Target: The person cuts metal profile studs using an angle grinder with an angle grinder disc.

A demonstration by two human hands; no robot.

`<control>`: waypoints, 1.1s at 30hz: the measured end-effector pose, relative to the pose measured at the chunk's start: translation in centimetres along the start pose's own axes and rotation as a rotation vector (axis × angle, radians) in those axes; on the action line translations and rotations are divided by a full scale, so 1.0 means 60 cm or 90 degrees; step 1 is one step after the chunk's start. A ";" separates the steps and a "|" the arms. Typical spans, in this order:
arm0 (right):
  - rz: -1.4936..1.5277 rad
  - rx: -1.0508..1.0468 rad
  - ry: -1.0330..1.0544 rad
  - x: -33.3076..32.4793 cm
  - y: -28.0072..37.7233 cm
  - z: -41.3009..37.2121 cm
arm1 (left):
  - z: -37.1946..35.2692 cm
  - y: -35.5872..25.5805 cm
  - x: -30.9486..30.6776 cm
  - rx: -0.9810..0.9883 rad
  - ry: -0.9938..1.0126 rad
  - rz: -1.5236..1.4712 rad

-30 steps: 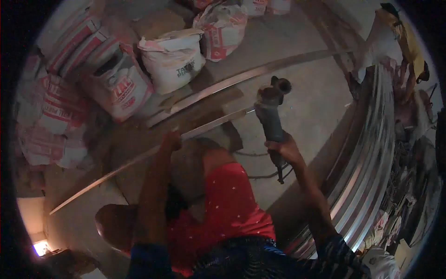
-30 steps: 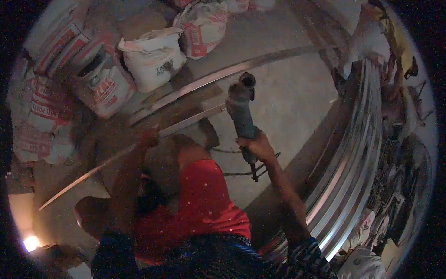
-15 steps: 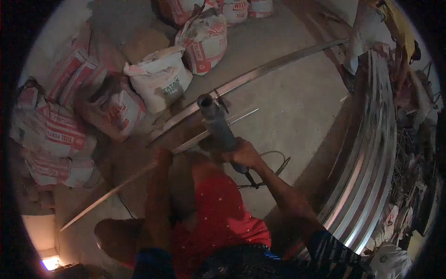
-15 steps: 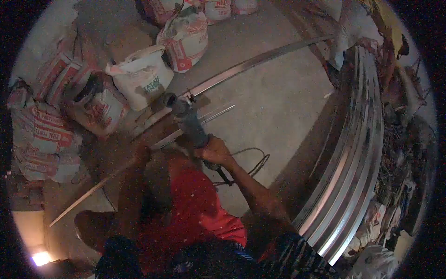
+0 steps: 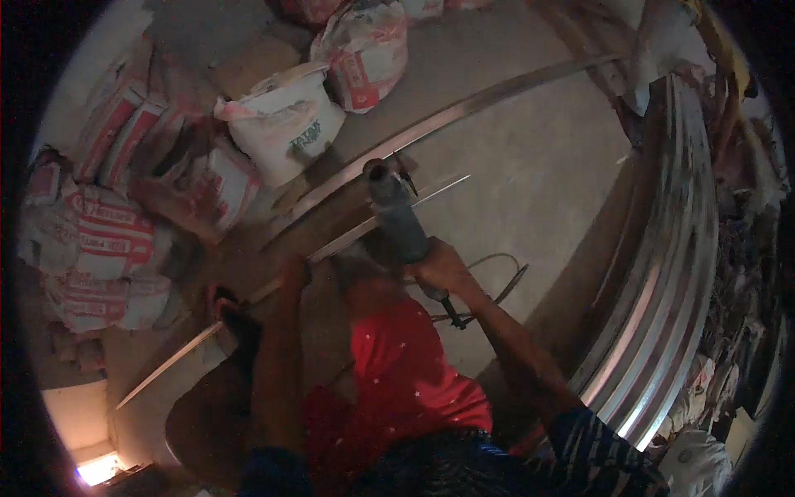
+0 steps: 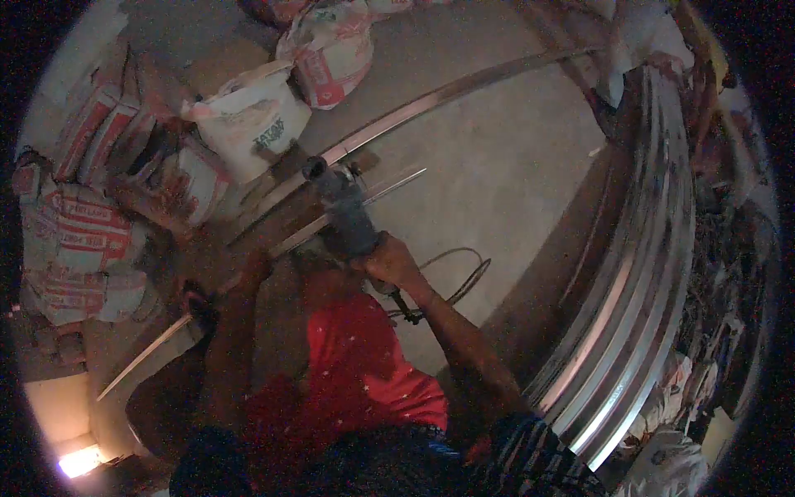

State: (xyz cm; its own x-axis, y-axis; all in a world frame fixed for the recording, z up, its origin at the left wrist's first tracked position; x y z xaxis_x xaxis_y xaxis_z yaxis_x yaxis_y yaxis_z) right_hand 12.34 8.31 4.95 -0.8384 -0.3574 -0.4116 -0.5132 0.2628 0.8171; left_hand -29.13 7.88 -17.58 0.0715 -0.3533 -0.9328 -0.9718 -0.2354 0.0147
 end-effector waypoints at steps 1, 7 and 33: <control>-0.024 0.011 -0.017 0.001 -0.009 0.010 | -0.001 -0.010 -0.018 0.039 -0.020 0.010; -0.095 0.056 -0.031 0.013 -0.041 0.031 | -0.048 -0.054 -0.168 0.061 -0.190 -0.171; -0.082 -0.096 0.036 0.020 -0.003 0.024 | -0.170 -0.480 -0.216 -0.007 -0.050 -0.949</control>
State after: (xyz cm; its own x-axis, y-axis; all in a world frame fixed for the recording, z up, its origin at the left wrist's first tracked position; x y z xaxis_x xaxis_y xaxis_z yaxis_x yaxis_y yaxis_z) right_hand 11.15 9.12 3.69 -0.7541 -0.4302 -0.4962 -0.5782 0.0766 0.8123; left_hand 0.24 10.01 -2.26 0.9594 0.2603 -0.1084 -0.0160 -0.3338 -0.9425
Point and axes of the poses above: each hand's wrist, its own z-axis towards the middle knuckle, its own x-axis out of the palm, y = z × x, the point moved 9 cm from there along z, towards the middle knuckle, and after that the axes turned 5 degrees about -y, right-handed, at the moved point
